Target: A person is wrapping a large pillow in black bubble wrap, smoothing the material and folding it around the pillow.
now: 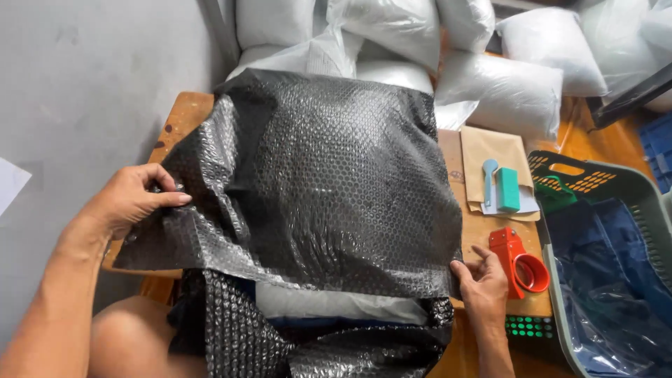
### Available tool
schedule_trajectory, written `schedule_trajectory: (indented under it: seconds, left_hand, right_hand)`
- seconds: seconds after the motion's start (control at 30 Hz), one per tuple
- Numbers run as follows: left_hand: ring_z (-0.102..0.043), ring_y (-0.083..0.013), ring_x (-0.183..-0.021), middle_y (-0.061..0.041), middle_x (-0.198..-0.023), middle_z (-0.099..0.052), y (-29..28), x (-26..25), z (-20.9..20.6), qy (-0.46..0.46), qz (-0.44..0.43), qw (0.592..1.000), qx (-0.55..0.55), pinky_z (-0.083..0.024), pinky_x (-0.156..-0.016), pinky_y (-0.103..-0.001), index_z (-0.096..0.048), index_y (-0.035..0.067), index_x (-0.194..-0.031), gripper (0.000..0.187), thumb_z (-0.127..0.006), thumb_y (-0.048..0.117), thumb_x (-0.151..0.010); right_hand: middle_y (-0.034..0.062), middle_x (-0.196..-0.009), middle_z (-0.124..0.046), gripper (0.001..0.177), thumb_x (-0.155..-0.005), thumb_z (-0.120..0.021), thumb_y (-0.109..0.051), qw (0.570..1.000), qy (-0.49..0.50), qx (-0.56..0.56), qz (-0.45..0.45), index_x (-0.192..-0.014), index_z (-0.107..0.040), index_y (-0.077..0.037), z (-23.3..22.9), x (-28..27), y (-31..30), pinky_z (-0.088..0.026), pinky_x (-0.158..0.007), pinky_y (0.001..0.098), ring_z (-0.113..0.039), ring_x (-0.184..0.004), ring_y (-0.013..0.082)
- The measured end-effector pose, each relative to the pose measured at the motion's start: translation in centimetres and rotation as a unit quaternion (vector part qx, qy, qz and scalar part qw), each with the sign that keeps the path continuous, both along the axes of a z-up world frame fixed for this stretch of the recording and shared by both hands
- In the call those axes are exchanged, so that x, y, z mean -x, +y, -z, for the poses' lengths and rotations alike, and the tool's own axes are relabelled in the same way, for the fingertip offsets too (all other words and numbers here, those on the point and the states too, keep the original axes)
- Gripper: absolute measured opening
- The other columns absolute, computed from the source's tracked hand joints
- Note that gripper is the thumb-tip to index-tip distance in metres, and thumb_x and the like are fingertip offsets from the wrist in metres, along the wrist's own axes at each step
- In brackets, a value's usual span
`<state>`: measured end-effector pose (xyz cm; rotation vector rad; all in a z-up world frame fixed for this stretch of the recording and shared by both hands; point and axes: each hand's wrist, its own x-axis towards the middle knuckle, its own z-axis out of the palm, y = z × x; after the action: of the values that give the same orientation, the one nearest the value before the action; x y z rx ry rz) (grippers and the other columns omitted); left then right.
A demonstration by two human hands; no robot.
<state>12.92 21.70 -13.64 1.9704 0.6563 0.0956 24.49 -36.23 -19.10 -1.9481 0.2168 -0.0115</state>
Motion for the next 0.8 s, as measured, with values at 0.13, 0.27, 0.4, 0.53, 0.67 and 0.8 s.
schedule_trajectory:
  seconds: [0.13, 0.27, 0.4, 0.53, 0.67, 0.8]
  left_hand:
    - [-0.066, -0.0173, -0.093, -0.003, -0.1, -0.073, -0.3, 3.6, 2.1, 0.043, -0.068, 0.989, -0.123, -0.049, -0.086, -0.031, -0.069, 0.011, -0.102, 0.028, -0.086, 0.009, -0.079]
    - [-0.06, -0.0365, -0.119, -0.02, -0.126, -0.062, -5.3, 5.6, -0.9, -0.203, -0.024, 0.844, -0.496, -0.045, -0.109, -0.046, -0.075, 0.005, -0.112, 0.026, -0.082, 0.002, -0.087]
    - [-0.067, -0.0253, -0.103, -0.009, -0.106, -0.072, -13.7, 7.0, -5.5, -0.288, 0.261, 0.868, -0.31, -0.049, -0.096, -0.039, -0.072, 0.006, -0.104, 0.02, -0.072, 0.023, -0.092]
    - [-0.062, -0.0303, -0.114, -0.01, -0.117, -0.065, -15.8, 10.1, -4.9, -0.236, 0.33, 0.859, -0.313, -0.045, -0.095, -0.047, -0.067, 0.009, -0.115, 0.051, -0.076, 0.051, -0.088]
    - [-0.055, -0.0314, -0.133, -0.001, -0.127, -0.072, -13.6, 13.1, -3.8, -0.168, 0.302, 0.88, -0.327, -0.026, -0.114, -0.067, -0.074, 0.02, -0.118, 0.04, -0.078, 0.038, -0.083]
    - [-0.032, -0.0413, -0.151, -0.017, -0.162, -0.034, -14.5, 14.7, -1.2, -0.141, 0.307, 0.807, -0.484, -0.026, -0.116, -0.07, -0.049, 0.028, -0.148, 0.089, -0.061, -0.003, -0.066]
  right_hand:
    - [0.0217, -0.128, -0.058, 0.043, -0.096, -0.078, 0.0, 0.886, -0.396, 0.211, -0.118, -0.136, -0.062, 0.003, -4.0, 3.4, 1.4, -0.054, -0.091, 0.0387, -0.057, -0.12, 0.0301]
    - [0.0153, -0.118, -0.068, 0.042, -0.094, -0.064, -0.025, 0.87, -0.325, 0.059, -0.366, -0.127, -0.064, 0.001, -8.8, 7.0, 3.7, -0.055, -0.098, 0.0334, -0.069, -0.109, 0.0246]
    - [0.0072, -0.129, -0.066, 0.086, -0.066, -0.096, -0.051, 0.746, -0.238, 0.222, -0.581, -0.136, -0.062, -0.012, -5.0, 8.2, 3.5, -0.049, -0.096, 0.0388, -0.065, -0.117, 0.0229]
    - [-0.0009, -0.103, -0.065, 0.042, -0.088, -0.07, -0.021, 0.67, -0.172, 0.399, -0.603, -0.129, -0.06, -0.022, 2.2, 9.1, 1.1, -0.047, -0.072, 0.0366, -0.069, -0.096, 0.0195]
    - [-0.007, -0.088, -0.06, 0.018, -0.097, -0.058, -0.019, 0.662, -0.1, 0.366, -0.646, -0.107, -0.069, -0.031, 0.9, 8.4, 0.0, -0.046, -0.07, 0.0339, -0.063, -0.078, 0.0133]
    - [-0.0153, -0.104, -0.079, 0.022, -0.097, -0.063, -0.043, 0.72, -0.075, 0.225, -0.652, -0.083, -0.073, -0.028, -3.2, 8.5, -0.4, -0.049, -0.079, 0.0263, -0.073, -0.088, 0.0046]
